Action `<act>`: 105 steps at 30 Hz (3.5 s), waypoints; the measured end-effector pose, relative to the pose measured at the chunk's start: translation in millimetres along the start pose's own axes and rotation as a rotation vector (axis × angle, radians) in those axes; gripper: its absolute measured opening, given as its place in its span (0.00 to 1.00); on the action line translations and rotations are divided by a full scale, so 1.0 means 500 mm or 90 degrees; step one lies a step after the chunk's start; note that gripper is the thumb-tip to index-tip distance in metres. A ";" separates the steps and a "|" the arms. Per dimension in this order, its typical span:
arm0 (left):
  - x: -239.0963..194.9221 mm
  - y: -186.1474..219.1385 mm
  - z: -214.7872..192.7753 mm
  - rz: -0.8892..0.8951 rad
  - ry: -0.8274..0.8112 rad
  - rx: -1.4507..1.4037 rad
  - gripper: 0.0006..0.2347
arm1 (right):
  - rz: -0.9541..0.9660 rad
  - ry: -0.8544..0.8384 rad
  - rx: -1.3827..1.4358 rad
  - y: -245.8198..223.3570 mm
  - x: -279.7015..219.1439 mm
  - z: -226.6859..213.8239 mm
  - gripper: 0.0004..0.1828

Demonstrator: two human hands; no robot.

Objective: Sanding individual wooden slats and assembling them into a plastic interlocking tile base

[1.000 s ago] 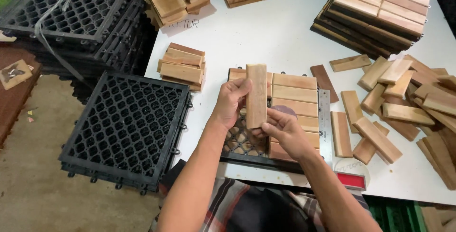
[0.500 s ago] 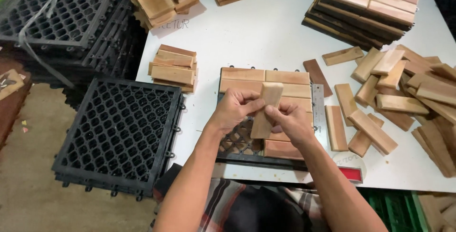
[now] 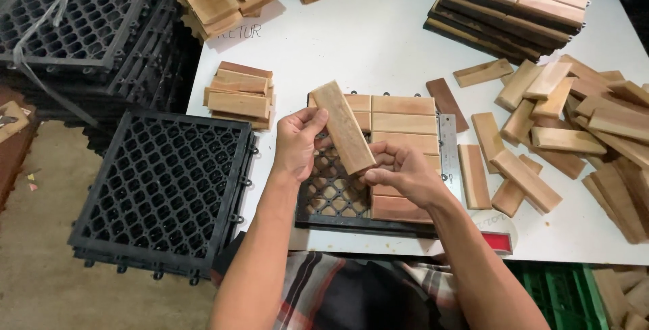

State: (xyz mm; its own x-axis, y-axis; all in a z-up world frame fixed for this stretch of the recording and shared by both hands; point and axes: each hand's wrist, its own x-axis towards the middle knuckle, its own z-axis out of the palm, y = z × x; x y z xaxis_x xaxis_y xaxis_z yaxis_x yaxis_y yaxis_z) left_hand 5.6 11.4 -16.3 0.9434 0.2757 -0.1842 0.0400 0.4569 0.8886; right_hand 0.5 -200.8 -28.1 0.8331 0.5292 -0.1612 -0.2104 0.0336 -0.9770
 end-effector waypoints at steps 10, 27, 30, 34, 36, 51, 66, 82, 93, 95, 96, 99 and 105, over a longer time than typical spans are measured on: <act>-0.015 -0.005 0.009 0.004 0.001 0.010 0.04 | 0.028 -0.018 0.023 0.018 0.015 -0.022 0.16; -0.047 -0.003 0.017 -0.039 -0.025 0.044 0.09 | 0.109 0.272 -0.684 0.134 0.075 -0.077 0.32; -0.014 -0.040 0.008 -0.074 0.025 -0.006 0.08 | 0.055 0.398 -0.557 0.135 0.081 -0.067 0.17; -0.011 -0.043 0.024 -0.084 0.034 -0.121 0.10 | -0.165 0.407 -0.476 0.070 0.032 0.036 0.17; -0.004 -0.043 0.029 -0.081 0.028 -0.151 0.11 | -0.443 0.300 -0.470 0.050 0.013 0.091 0.28; 0.065 -0.040 -0.075 -0.047 0.163 -0.374 0.11 | -0.452 0.286 -0.491 0.188 0.040 0.141 0.25; -0.019 -0.009 -0.007 -0.071 0.082 -0.313 0.10 | -0.446 0.394 -0.396 0.088 0.055 0.124 0.27; -0.070 -0.003 0.042 0.095 0.068 0.064 0.08 | -0.112 0.217 -0.283 -0.034 -0.004 0.147 0.30; -0.025 -0.053 0.027 0.086 0.027 0.011 0.07 | -0.036 0.317 -0.143 -0.109 -0.033 0.148 0.35; -0.066 -0.035 0.050 0.098 0.013 0.124 0.06 | -0.069 0.277 -0.213 -0.052 -0.012 0.145 0.35; -0.095 -0.033 0.063 0.097 -0.002 0.237 0.06 | -0.088 0.242 -0.282 -0.019 -0.012 0.142 0.36; -0.101 -0.024 0.076 0.053 -0.014 0.187 0.06 | 0.023 0.352 0.283 0.016 0.029 0.134 0.31; -0.036 -0.094 0.035 0.080 0.051 0.002 0.08 | -0.060 0.403 0.441 -0.098 -0.016 0.206 0.34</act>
State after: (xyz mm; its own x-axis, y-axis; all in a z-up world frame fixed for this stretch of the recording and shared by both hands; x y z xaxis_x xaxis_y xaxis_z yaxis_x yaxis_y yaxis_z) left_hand -7.5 -29.7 -47.3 0.9117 0.3972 -0.1051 -0.0746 0.4116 0.9083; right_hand -48.5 -119.4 35.5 0.9424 -0.0540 -0.3300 -0.2155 0.6565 -0.7229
